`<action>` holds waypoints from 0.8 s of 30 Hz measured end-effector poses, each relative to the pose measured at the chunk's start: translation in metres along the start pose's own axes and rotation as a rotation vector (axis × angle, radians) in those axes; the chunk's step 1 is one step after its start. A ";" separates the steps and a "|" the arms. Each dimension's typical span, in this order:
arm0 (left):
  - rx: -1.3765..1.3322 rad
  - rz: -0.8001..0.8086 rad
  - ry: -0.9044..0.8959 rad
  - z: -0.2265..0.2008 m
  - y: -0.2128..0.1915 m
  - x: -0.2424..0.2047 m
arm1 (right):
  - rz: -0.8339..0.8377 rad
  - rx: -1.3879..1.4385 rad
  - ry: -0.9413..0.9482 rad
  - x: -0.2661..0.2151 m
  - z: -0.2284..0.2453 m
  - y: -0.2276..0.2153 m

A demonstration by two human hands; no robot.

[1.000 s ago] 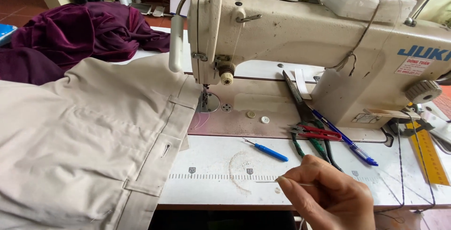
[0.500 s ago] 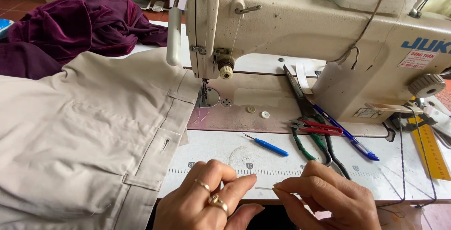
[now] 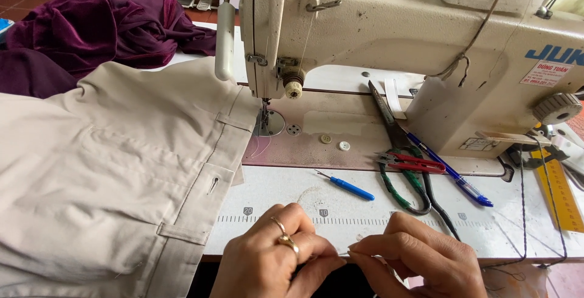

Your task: A person threads a needle and hand-sews a button onto a pair of beige trousers at a sewing workstation.

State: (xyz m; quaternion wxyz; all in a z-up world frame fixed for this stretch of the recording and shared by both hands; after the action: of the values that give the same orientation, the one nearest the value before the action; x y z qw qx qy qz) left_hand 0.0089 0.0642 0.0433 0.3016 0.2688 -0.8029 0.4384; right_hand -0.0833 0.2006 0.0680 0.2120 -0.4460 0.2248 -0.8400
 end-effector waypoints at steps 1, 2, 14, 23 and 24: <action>-0.257 0.083 -0.184 0.007 0.002 -0.002 | 0.012 0.079 0.023 0.000 -0.001 0.000; -0.512 0.171 -0.367 0.014 0.005 -0.006 | 0.025 0.158 0.047 0.000 -0.003 -0.001; -0.277 -0.127 -0.226 0.024 0.016 -0.023 | 0.226 0.266 0.087 -0.021 -0.001 0.030; -0.075 -0.021 0.089 0.012 0.006 -0.018 | 0.026 0.355 0.326 -0.011 -0.006 0.019; -0.075 -0.021 0.089 0.012 0.005 -0.018 | 0.025 0.356 0.326 -0.011 -0.011 0.018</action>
State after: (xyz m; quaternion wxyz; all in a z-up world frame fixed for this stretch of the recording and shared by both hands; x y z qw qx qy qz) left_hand 0.0146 0.0596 0.0221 0.3512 0.2460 -0.8017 0.4165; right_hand -0.0843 0.1948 0.0449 0.2587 -0.2573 0.1102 -0.9245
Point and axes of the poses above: each hand's wrist, its own x-axis towards the middle knuckle, its own y-axis out of the palm, z = x × y, the point moved 3 cm from there along x, towards the middle knuckle, and after that the axes turned 2 degrees about y, right-handed, at the moved point
